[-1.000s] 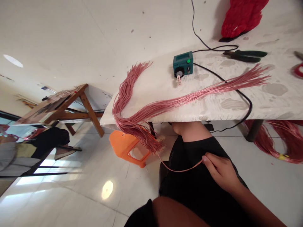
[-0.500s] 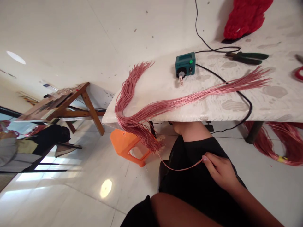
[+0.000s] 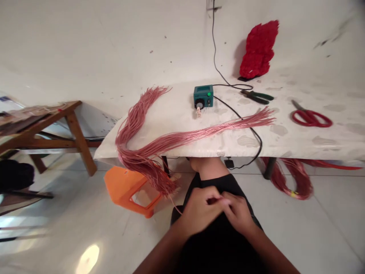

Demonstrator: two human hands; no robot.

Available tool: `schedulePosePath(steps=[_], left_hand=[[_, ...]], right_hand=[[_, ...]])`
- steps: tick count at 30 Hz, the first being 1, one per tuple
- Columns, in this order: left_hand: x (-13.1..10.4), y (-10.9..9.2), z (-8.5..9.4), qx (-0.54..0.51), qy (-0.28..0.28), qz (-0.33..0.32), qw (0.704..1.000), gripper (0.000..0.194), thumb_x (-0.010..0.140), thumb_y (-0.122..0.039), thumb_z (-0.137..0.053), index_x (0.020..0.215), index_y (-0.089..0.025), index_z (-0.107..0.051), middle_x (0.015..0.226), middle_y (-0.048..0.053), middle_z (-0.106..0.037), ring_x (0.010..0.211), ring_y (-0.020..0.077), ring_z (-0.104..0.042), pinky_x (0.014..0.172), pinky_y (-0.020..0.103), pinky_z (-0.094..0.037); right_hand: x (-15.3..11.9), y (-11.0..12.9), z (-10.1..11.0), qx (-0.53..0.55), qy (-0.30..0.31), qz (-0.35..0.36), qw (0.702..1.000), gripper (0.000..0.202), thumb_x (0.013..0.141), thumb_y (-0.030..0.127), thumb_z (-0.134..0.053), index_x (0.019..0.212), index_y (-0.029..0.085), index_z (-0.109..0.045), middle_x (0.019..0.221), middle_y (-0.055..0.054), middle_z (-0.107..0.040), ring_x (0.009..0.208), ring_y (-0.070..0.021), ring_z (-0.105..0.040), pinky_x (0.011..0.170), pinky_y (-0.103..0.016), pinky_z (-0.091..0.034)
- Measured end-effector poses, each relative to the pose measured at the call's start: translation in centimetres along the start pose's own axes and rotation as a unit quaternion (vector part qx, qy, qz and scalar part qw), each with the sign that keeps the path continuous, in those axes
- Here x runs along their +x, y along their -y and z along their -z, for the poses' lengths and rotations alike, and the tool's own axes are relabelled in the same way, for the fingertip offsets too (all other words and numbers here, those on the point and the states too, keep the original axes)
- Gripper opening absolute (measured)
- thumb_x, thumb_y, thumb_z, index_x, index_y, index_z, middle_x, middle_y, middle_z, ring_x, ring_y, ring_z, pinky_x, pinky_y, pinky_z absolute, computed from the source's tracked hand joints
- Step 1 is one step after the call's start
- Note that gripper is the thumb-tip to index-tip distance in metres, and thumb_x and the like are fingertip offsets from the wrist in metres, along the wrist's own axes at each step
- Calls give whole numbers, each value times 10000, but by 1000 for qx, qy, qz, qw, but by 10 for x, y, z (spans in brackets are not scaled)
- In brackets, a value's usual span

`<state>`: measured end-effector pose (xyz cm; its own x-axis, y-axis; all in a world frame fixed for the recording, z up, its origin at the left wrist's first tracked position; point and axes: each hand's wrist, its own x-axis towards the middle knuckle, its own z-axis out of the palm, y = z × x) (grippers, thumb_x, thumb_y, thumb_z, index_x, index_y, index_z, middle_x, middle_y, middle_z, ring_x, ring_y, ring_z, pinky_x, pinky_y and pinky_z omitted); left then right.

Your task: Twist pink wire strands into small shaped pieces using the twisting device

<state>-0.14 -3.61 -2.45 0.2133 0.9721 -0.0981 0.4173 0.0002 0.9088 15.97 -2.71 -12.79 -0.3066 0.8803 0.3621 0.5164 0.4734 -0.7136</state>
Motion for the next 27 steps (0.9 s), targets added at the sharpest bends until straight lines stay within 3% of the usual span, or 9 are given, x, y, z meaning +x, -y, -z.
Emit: schedulePosePath(steps=[3,7,11,20,27], left_hand=[[8,26,15,108,-34,29,993,392,942,-416,-515,656,-165,-606,624,-9,-577,642,133,-543,617,260,-382],[11,42,16,91,23,-25,995,239,969,-342,-489,992,-205,-683,964,21,-694,911,165,-631,831,273,-449],[13,42,6,112,70,-52,990,237,970,-316,-479,937,-210,-687,892,15,-686,836,163,-623,781,279,-448],[13,45,0,94,64,-58,992,125,936,-257,-542,910,-221,-658,902,-20,-685,842,140,-617,777,268,-431],[7,34,2,35,63,-27,997,109,938,-283,-544,906,-236,-637,846,-54,-658,773,109,-586,692,232,-432]], right_hand=[[3,1,1,9,19,-23,1000,392,1014,305,-394,634,207,-410,582,21,-484,527,-116,-489,556,-248,-355],[8,2,2,38,25,-49,998,388,1017,313,-400,646,204,-382,597,32,-446,549,-107,-449,569,-241,-325],[11,2,4,62,22,-62,996,376,1020,308,-397,660,200,-415,608,31,-450,562,-109,-451,572,-241,-320],[10,3,14,84,56,-82,991,356,1013,330,-430,684,195,-455,642,29,-454,596,-112,-452,596,-249,-335],[21,19,39,191,115,-57,973,223,973,239,-484,762,189,-536,699,27,-496,646,-109,-480,632,-238,-377]])
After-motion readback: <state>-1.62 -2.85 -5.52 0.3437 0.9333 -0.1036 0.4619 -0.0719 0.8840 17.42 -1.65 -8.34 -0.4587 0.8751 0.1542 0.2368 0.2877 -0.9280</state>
